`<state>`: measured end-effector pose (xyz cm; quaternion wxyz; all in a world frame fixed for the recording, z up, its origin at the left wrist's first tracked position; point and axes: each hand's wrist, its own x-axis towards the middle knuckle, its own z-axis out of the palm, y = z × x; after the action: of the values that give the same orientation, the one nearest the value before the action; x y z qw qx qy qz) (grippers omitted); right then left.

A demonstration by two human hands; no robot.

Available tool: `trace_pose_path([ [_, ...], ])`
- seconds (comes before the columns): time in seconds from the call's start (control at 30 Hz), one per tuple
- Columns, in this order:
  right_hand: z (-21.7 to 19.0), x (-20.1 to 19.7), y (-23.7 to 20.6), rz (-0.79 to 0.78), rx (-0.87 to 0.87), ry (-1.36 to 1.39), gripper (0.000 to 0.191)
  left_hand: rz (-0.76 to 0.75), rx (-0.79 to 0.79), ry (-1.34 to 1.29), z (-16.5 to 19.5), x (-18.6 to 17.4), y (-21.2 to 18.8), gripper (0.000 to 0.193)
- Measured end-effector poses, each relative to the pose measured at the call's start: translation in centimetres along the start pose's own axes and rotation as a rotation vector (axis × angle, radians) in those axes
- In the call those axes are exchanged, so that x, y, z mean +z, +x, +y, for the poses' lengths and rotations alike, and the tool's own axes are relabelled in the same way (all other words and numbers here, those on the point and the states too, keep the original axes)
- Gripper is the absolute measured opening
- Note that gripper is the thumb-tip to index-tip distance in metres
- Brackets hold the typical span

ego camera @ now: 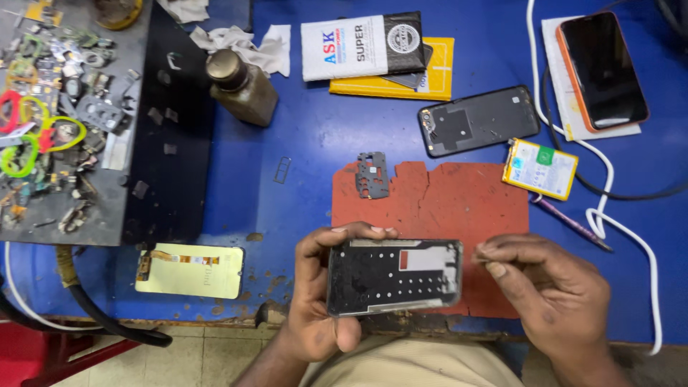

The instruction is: The person disassembles a smartphone at a repair workbench. They pry open the phone's back cover, remove the battery, work small components loose from the frame by hand, and brush debris off the phone's interior with a purple brush.

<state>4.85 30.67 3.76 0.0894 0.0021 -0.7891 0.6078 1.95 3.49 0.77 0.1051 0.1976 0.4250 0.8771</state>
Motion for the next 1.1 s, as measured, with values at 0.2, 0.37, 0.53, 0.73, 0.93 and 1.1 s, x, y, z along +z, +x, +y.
trace_pose_path([
  [0.2,-0.9,0.6,0.6,0.045,-0.013,-0.127,0.014,-0.088,0.016,0.196,-0.9,-0.2,-0.9,0.08],
  [0.37,-1.9,1.6,1.1,0.024,-0.036,-0.227,0.022,-0.039,-0.015,0.195,-0.5,0.1,-1.0,0.081],
  [0.53,-2.7,2.5,2.3,-0.049,-0.136,-0.315,0.015,0.127,-0.113,0.296,0.5,0.9,-0.5,0.073],
  [0.73,-3.8,3.1,3.4,-0.212,-0.239,-0.283,0.011,0.38,-0.114,0.435,-0.6,2.2,1.2,0.062],
  [0.93,-4.7,4.8,3.9,-0.383,-0.516,-0.37,0.021,0.358,-0.077,0.532,-1.1,2.8,1.4,0.057],
  [1.1,-4.6,4.8,3.9,-0.365,-0.545,-0.383,0.022,0.335,-0.041,0.57,-1.0,2.6,1.4,0.057],
])
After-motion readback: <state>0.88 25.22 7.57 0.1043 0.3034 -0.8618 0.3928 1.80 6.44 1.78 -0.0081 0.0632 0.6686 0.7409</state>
